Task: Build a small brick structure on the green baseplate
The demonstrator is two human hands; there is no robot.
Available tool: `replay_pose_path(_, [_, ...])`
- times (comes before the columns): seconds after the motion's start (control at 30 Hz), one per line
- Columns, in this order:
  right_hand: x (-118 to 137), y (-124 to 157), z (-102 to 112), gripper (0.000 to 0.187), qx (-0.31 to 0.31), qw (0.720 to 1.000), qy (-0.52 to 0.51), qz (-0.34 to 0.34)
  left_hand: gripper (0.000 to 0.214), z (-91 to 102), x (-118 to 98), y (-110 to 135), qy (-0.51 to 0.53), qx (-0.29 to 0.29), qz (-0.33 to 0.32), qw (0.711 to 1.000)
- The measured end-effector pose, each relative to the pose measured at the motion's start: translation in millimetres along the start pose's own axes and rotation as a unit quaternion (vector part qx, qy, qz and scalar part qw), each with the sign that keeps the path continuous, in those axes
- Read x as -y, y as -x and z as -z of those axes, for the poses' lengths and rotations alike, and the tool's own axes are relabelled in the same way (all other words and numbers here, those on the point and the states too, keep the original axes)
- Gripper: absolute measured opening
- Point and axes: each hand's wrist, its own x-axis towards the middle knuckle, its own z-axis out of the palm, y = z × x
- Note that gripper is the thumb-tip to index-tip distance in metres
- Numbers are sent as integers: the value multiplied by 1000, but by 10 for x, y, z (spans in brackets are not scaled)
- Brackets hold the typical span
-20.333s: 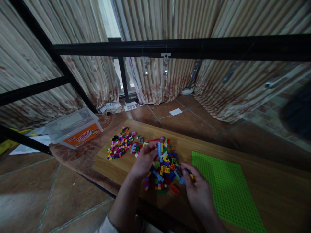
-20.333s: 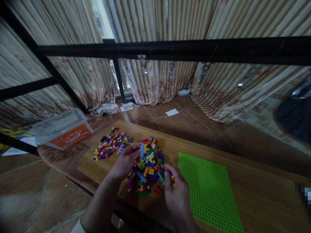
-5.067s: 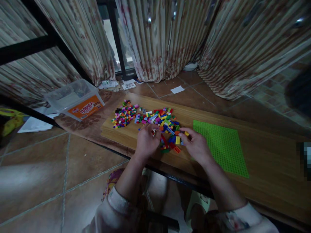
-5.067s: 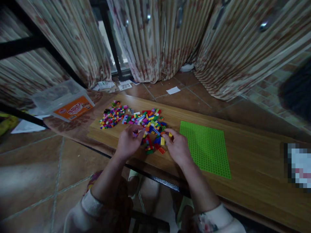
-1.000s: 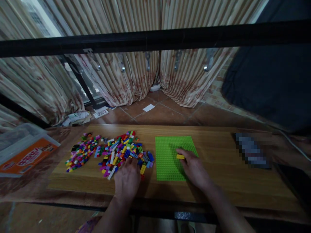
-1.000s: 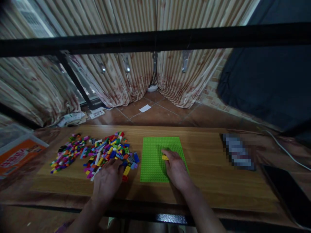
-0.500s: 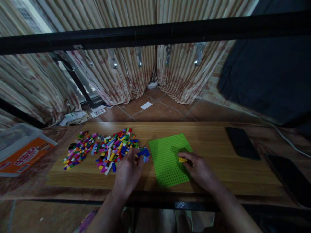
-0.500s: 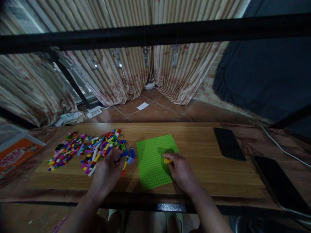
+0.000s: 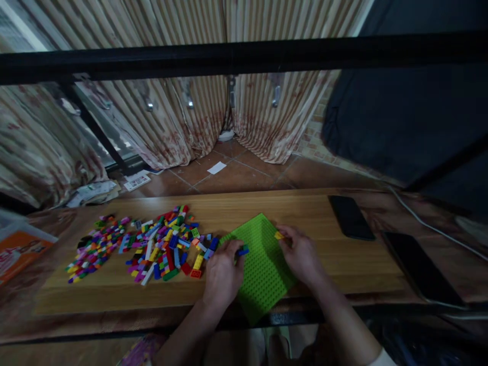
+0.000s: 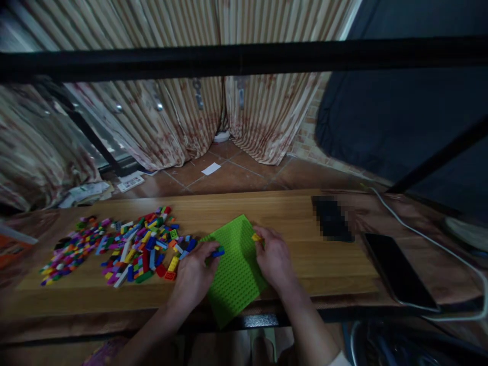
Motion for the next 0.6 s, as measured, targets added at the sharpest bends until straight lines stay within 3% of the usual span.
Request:
replay_pose_path(0.4, [23,-37,-36,38,42,990,133,-19,21,-114,1,-180,-11,-6,-10,1000])
replay_pose_path(0.6, [6,54,30,40,53,978,199,-38,25,-212,98,-317,67,14,-89,994])
